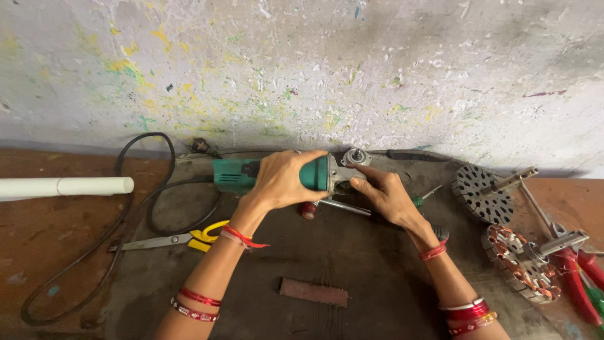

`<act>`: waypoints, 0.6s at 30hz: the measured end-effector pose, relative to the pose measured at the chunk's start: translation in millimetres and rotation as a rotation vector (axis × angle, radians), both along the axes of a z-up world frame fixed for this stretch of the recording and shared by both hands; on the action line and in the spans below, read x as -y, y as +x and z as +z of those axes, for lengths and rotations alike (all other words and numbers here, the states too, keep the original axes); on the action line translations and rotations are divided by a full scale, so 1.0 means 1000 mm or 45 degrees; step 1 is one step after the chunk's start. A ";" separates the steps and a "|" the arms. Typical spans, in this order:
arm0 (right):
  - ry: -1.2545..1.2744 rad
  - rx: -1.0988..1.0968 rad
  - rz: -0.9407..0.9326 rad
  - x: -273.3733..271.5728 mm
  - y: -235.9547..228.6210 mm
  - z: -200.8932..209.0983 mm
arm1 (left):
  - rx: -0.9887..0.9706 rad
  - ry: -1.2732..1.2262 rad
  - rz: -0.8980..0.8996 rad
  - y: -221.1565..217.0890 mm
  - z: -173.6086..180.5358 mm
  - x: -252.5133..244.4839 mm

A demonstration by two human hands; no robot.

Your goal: The person disassembles a green angle grinder on a workbench, using a screwdriver to remove screws and separate the housing. They manipulate internal components and reassemble the tool, tightening screws to secure the casing.

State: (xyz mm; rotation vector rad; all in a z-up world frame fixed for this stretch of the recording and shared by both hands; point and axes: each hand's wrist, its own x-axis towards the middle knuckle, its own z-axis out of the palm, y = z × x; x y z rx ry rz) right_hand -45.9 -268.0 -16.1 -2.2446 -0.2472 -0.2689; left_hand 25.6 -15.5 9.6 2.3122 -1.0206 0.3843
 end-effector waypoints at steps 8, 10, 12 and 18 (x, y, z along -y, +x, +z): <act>0.119 -0.153 0.050 0.003 -0.007 0.000 | 0.049 0.158 -0.024 -0.007 -0.003 0.006; 0.184 -0.150 0.129 0.004 -0.011 0.004 | 0.037 0.171 -0.005 -0.007 -0.003 0.008; 0.193 -0.172 0.147 0.004 -0.013 0.007 | 0.047 0.156 -0.001 -0.008 -0.003 0.009; 0.156 -0.201 0.098 0.002 -0.015 0.009 | 0.025 0.207 -0.001 -0.010 -0.001 0.015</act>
